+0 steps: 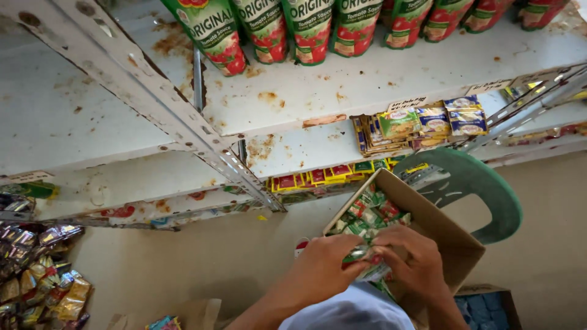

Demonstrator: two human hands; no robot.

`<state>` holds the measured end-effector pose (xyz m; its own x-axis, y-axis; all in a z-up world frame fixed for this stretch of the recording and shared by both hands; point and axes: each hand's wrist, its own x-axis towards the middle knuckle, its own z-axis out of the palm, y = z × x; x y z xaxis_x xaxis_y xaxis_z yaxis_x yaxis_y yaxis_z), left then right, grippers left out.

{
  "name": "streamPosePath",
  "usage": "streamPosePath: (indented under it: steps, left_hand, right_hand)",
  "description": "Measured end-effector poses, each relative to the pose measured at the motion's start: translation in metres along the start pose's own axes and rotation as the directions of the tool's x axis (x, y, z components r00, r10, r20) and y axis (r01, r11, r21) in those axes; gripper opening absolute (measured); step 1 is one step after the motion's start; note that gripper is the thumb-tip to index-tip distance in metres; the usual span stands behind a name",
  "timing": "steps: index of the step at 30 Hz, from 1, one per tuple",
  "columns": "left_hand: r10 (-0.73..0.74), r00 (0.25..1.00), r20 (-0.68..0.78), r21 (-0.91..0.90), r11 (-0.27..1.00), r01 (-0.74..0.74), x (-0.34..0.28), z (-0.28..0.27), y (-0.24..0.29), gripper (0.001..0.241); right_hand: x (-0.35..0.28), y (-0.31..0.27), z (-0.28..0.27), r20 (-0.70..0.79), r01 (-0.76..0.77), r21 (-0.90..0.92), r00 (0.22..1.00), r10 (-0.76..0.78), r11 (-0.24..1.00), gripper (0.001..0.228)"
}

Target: Stocking shelves with tomato sauce pouches from a cardboard box.

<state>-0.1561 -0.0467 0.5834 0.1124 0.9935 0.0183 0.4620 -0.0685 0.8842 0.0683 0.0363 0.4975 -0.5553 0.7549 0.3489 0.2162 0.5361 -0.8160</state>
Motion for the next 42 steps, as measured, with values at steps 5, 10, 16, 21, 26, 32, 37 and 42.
streamPosePath:
  steps: [5,10,16,21,26,32,37,42]
  left_hand:
    - [-0.140,0.990,0.016,0.102,0.985,0.138,0.003,-0.009,0.002,0.030]
    - [-0.063,0.993,-0.100,0.019,0.998,0.066,0.001,-0.021,0.004,0.032]
    - [-0.243,0.937,-0.251,-0.182,0.963,0.201,-0.001,-0.001,-0.028,0.034]
    - [-0.413,0.899,-0.148,-0.391,0.859,0.330,-0.017,0.010,-0.059,0.035]
    - [-0.112,0.993,0.022,-0.139,0.984,0.114,-0.012,0.002,-0.032,0.049]
    - [0.072,0.997,-0.010,-0.061,0.995,-0.073,0.000,0.053,-0.032,0.038]
    - [0.076,0.996,-0.040,-0.084,0.993,-0.079,0.000,0.077,-0.019,0.024]
    - [0.042,0.992,-0.120,-0.120,0.991,-0.057,-0.004,0.110,0.001,0.016]
  right_hand:
    - [0.013,-0.009,-0.004,0.010,-0.048,0.098,0.999,0.047,0.994,0.063]
    - [-0.031,0.060,0.037,0.349,-0.481,0.636,0.877,0.331,0.604,0.076]
    - [-0.086,0.137,0.067,0.139,-0.554,0.667,0.750,0.646,0.499,0.034]
    - [-0.039,0.069,-0.007,-0.057,-0.418,0.299,0.890,0.453,0.858,0.023]
    - [0.009,-0.013,-0.044,0.349,0.094,-0.079,0.935,-0.061,0.992,0.035]
    - [0.014,-0.028,-0.035,0.304,0.136,-0.304,0.952,-0.039,0.943,0.027]
    - [-0.001,-0.008,-0.054,0.244,0.230,-0.255,0.955,-0.167,0.939,0.038]
    - [-0.045,0.042,-0.061,0.012,0.207,-0.334,0.976,-0.216,0.920,0.050]
